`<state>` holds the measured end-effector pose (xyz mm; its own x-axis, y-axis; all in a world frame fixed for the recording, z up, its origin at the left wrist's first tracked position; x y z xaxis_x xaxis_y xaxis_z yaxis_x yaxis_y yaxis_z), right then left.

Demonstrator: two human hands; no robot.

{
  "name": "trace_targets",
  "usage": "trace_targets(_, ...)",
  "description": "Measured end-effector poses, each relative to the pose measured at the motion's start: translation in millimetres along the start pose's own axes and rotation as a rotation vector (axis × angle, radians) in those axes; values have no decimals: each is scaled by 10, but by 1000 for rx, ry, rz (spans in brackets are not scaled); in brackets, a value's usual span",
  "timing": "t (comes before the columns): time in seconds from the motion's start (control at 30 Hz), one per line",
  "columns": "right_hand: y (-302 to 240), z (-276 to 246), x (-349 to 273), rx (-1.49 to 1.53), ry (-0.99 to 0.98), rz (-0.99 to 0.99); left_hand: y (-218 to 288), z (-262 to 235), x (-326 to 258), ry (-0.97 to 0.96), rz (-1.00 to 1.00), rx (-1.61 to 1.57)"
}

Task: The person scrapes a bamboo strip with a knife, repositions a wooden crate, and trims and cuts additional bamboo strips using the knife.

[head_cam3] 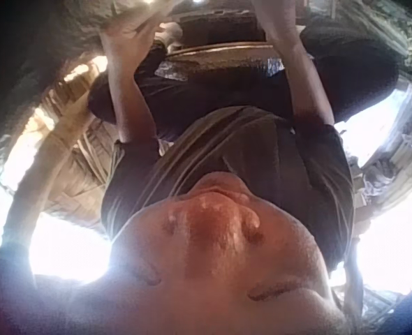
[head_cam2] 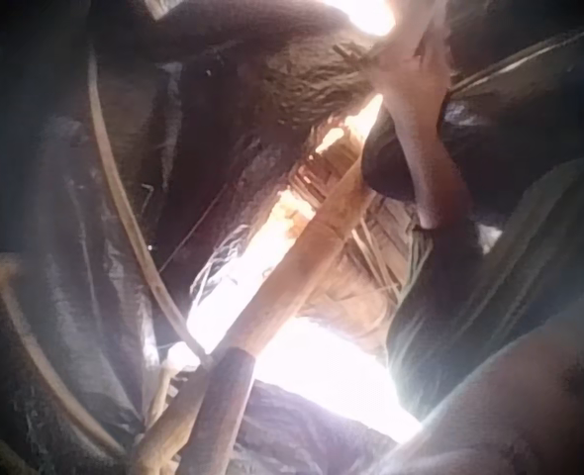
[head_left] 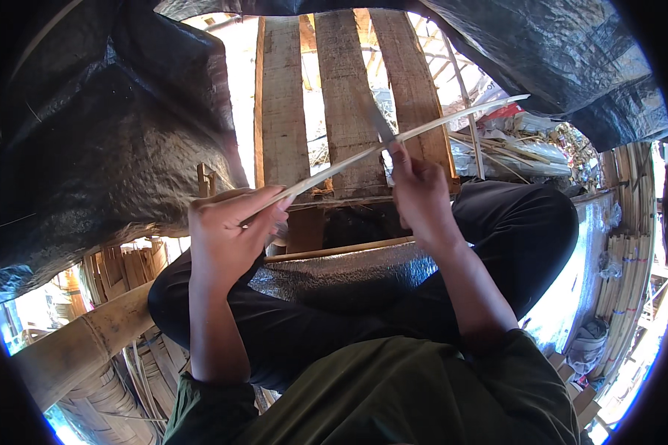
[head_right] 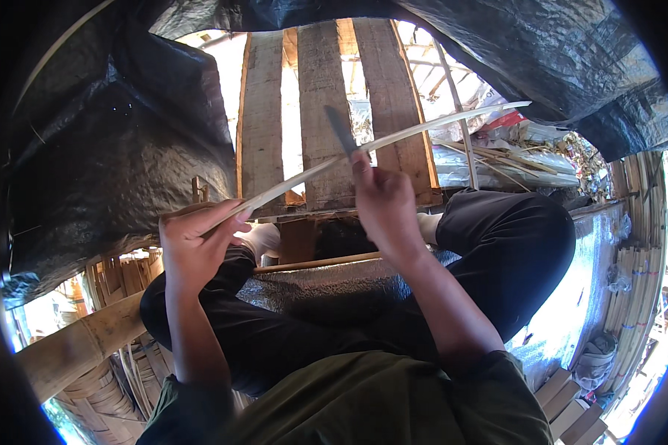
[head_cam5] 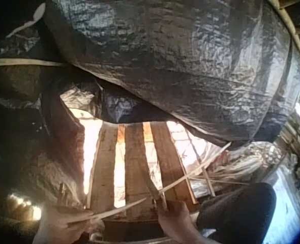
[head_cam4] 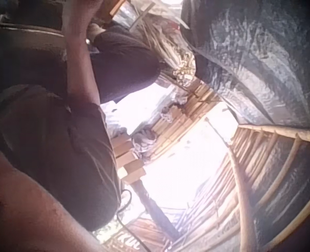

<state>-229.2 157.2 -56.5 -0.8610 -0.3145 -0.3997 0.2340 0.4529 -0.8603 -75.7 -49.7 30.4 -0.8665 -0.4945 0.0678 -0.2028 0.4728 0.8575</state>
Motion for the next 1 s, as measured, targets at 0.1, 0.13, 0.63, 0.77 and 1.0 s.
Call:
trace_targets(0.1, -154, 98, -143, -117, -66, -46, 189, 70, -5, -12, 207, 146)
trace_targets(0.13, -130, 89, -149, -117, -64, -41, 216, 56, -31, -2, 270, 205)
trace_targets(0.63, -8, -34, 31, -13, 35, -77, 239, 30, -41, -7, 270, 244)
trace_targets(0.77, -2, -53, -2, 52, -50, 98, 304, 78, -81, -18, 334, 345)
trace_targets(1.0, 90, -104, 51, 65, -56, 136, 264, -14, -83, -10, 329, 307)
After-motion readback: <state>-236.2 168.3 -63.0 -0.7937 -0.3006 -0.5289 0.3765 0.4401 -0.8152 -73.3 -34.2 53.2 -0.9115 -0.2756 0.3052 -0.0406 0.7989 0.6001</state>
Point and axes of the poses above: each hand's wrist, its own x-axis towards the middle knuckle, its own z-axis out of the palm, y = z × x, the point moved 10 cm from there along x, towards the middle knuckle
